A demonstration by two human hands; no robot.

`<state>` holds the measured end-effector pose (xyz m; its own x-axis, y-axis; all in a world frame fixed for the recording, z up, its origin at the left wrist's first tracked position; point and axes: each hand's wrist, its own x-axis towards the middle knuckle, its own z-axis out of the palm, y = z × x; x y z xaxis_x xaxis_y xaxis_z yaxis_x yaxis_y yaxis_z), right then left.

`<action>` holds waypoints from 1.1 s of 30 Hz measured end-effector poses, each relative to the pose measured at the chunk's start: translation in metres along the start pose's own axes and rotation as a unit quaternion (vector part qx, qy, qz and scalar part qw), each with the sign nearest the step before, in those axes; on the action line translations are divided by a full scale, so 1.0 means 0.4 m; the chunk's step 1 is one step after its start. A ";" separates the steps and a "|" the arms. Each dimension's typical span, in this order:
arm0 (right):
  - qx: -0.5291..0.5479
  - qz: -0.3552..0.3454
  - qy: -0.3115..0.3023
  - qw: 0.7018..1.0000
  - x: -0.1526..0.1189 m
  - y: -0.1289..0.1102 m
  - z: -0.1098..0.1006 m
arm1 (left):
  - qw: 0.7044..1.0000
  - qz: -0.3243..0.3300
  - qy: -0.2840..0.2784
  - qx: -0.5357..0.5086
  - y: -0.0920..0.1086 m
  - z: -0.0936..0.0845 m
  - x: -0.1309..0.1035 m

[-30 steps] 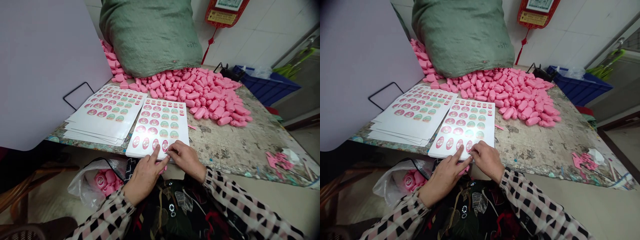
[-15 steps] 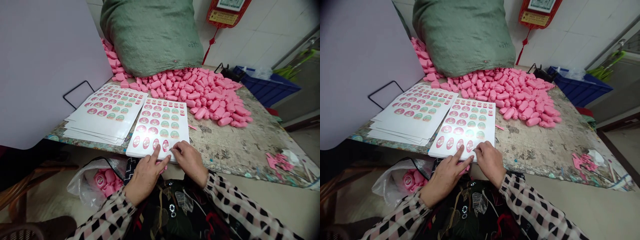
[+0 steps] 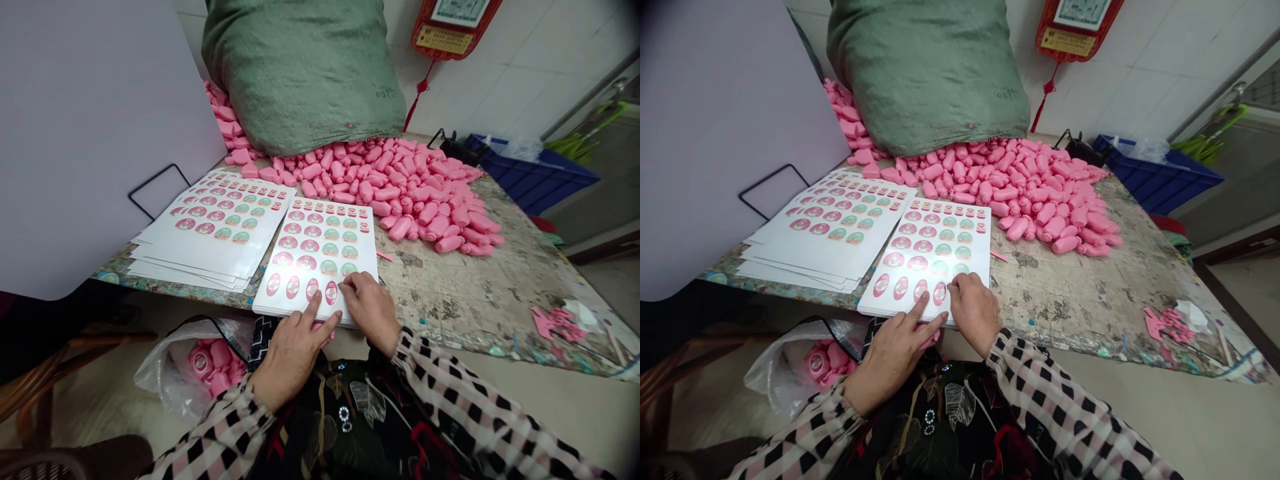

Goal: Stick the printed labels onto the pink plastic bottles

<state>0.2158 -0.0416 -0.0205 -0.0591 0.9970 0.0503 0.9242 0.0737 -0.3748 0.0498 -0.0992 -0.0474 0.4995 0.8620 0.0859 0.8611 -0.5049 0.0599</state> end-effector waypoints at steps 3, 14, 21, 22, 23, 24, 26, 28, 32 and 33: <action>-0.003 0.002 0.000 1.000 0.013 -0.001 0.004 | 1.000 -0.001 -0.005 0.005 0.000 0.001 0.001; -0.014 -0.033 -0.016 0.999 0.027 0.006 -0.009 | 1.000 -0.002 -0.003 0.006 0.000 -0.003 0.000; -0.010 -0.049 -0.025 0.998 0.002 0.019 -0.015 | 1.000 -0.004 -0.001 0.013 0.001 0.003 -0.001; -0.006 -0.048 -0.025 0.999 0.001 0.018 -0.015 | 1.000 -0.004 -0.001 0.013 0.001 0.005 -0.001; -0.003 -0.047 -0.026 0.999 0.001 0.018 -0.015 | 1.000 -0.004 -0.001 0.013 0.000 0.006 -0.001; 0.000 -0.047 -0.027 0.999 0.001 0.018 -0.014 | 1.000 -0.004 -0.001 0.013 0.000 0.007 -0.001; 0.008 -0.048 -0.031 0.998 0.002 0.019 -0.014 | 1.000 -0.006 -0.001 0.012 0.000 0.007 -0.002; 0.017 -0.049 -0.033 0.998 0.002 0.022 -0.012 | 1.000 -0.007 0.001 0.010 0.001 0.005 -0.003; 0.028 -0.032 -0.018 0.999 -0.003 0.020 -0.006 | 1.000 -0.007 0.004 0.009 0.003 0.002 -0.002; 0.027 -0.025 -0.013 0.999 -0.005 0.017 -0.004 | 1.000 -0.006 0.004 0.010 0.003 0.002 -0.002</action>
<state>0.2231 -0.0431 -0.0216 -0.1149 0.9923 0.0454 0.8982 0.1233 -0.4219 0.0504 -0.1003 -0.0482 0.4890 0.8673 0.0931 0.8684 -0.4941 0.0410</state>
